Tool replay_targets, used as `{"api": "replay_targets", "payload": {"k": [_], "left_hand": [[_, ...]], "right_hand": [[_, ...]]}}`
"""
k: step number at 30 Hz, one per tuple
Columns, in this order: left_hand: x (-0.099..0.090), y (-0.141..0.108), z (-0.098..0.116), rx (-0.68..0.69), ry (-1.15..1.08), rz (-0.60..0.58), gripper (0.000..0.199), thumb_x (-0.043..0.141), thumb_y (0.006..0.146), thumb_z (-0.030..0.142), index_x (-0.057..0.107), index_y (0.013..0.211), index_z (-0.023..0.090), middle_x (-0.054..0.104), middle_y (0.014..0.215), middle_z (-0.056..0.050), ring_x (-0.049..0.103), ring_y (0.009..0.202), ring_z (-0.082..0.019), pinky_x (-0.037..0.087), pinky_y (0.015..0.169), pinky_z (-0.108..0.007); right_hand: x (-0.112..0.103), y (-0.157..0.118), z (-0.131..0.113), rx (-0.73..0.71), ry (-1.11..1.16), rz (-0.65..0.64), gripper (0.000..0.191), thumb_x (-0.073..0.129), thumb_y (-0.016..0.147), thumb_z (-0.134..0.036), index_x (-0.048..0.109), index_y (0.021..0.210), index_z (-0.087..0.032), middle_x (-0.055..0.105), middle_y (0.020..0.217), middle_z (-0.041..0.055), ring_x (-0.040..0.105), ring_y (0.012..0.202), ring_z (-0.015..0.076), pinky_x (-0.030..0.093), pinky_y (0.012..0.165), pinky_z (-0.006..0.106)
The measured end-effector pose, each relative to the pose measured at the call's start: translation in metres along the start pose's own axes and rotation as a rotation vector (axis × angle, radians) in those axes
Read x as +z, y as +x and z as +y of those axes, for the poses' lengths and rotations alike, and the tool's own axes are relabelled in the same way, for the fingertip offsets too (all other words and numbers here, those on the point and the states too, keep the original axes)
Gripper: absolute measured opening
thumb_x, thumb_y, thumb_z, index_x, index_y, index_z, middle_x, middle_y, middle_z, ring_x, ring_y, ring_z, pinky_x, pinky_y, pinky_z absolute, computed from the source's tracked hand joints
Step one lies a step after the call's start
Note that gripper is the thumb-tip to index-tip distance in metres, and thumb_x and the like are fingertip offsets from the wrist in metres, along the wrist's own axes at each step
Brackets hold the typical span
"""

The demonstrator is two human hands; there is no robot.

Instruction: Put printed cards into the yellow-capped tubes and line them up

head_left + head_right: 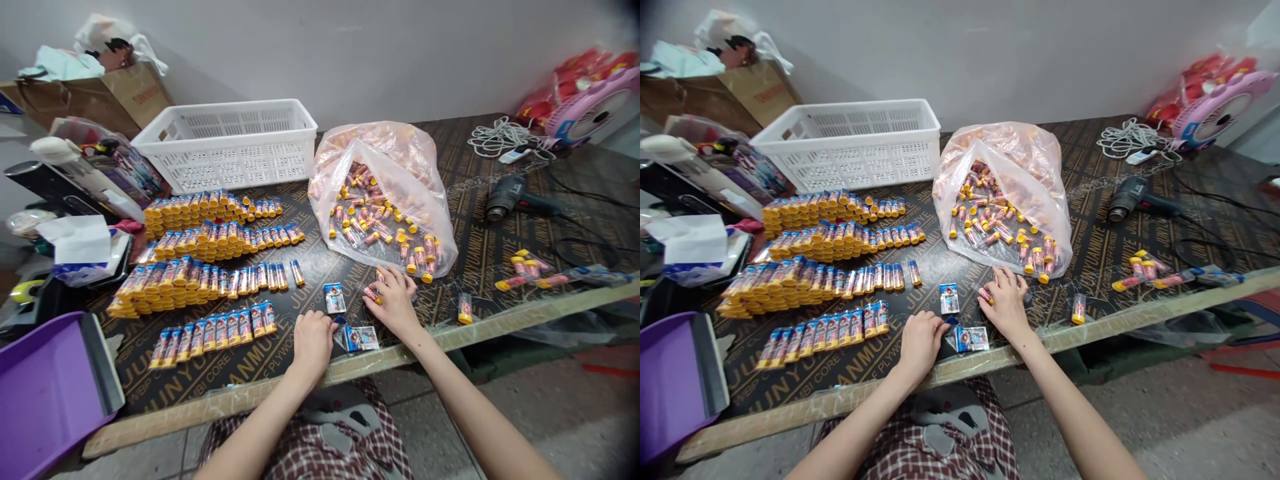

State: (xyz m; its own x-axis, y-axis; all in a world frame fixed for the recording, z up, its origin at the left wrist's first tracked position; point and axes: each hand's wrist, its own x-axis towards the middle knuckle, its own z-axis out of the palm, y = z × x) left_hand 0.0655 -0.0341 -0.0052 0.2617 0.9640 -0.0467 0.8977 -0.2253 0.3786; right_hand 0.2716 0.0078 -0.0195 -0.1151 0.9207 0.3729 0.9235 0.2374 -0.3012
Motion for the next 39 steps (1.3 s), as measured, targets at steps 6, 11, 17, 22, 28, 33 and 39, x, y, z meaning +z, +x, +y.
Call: {"api": "replay_targets", "payload": {"k": [6, 11, 17, 22, 28, 33, 39], "left_hand": [[0.001, -0.004, -0.003, -0.025, -0.408, 0.201, 0.016, 0.057, 0.084, 0.023, 0.065, 0.071, 0.017, 0.067, 0.076, -0.005, 0.058, 0.077, -0.018, 0.039, 0.072, -0.032], [-0.010, 0.003, -0.014, -0.448, -1.313, 0.160, 0.020, 0.070, 0.068, 0.030, 0.057, 0.074, 0.017, 0.061, 0.056, 0.001, 0.057, 0.054, -0.013, 0.046, 0.059, -0.026], [-0.031, 0.004, -0.031, -0.686, -1.703, 0.164, 0.047, 0.088, 0.041, 0.033, 0.066, 0.077, 0.012, 0.067, 0.064, -0.002, 0.059, 0.056, -0.011, 0.051, 0.057, -0.025], [-0.040, 0.002, -0.037, -0.723, -1.755, 0.266, 0.043, 0.089, 0.036, 0.036, 0.069, 0.064, 0.011, 0.066, 0.064, -0.002, 0.058, 0.057, -0.010, 0.051, 0.053, -0.023], [-0.042, 0.003, -0.041, -0.772, -1.775, 0.411, 0.042, 0.089, 0.035, 0.039, 0.063, 0.054, 0.011, 0.060, 0.054, 0.002, 0.052, 0.049, -0.007, 0.049, 0.053, -0.021], [-0.041, 0.003, -0.040, -0.783, -1.758, 0.425, 0.043, 0.088, 0.037, 0.040, 0.064, 0.057, 0.011, 0.059, 0.054, 0.003, 0.052, 0.049, -0.007, 0.049, 0.056, -0.023], [-0.037, -0.001, -0.035, -0.717, -1.678, 0.436, 0.044, 0.082, 0.050, 0.050, 0.064, 0.064, 0.012, 0.061, 0.060, 0.001, 0.055, 0.057, -0.009, 0.046, 0.054, -0.019]], "right_hand": [[-0.016, -0.011, -0.025, 0.172, 0.545, 0.028, 0.024, 0.058, 0.085, -0.037, 0.063, 0.101, -0.020, 0.068, 0.095, 0.0069, 0.063, 0.088, 0.0220, 0.048, 0.081, 0.037], [-0.026, -0.022, -0.050, 0.370, 0.849, 0.081, 0.028, 0.065, 0.081, -0.039, 0.065, 0.102, -0.020, 0.065, 0.096, 0.0065, 0.062, 0.088, 0.0210, 0.051, 0.077, 0.034], [-0.033, -0.036, -0.080, 0.338, 0.974, 0.106, 0.020, 0.064, 0.081, -0.031, 0.066, 0.098, -0.021, 0.061, 0.101, 0.0066, 0.062, 0.093, 0.0198, 0.053, 0.081, 0.032], [-0.030, -0.048, -0.096, 0.259, 0.893, 0.137, 0.022, 0.060, 0.085, -0.025, 0.066, 0.106, -0.024, 0.061, 0.106, 0.0069, 0.062, 0.094, 0.0186, 0.055, 0.076, 0.029], [-0.021, -0.058, -0.103, 0.096, 0.763, 0.196, 0.030, 0.062, 0.083, -0.015, 0.064, 0.111, -0.027, 0.066, 0.106, 0.0060, 0.063, 0.098, 0.0225, 0.053, 0.086, 0.040], [-0.021, -0.058, -0.110, -0.034, 0.689, 0.211, 0.040, 0.058, 0.083, -0.009, 0.062, 0.118, -0.030, 0.066, 0.109, 0.0072, 0.063, 0.101, 0.0245, 0.054, 0.086, 0.042], [-0.018, -0.055, -0.114, -0.099, 0.734, 0.135, 0.041, 0.055, 0.084, -0.009, 0.061, 0.118, -0.031, 0.066, 0.109, 0.0063, 0.065, 0.099, 0.0220, 0.056, 0.084, 0.036]]}}
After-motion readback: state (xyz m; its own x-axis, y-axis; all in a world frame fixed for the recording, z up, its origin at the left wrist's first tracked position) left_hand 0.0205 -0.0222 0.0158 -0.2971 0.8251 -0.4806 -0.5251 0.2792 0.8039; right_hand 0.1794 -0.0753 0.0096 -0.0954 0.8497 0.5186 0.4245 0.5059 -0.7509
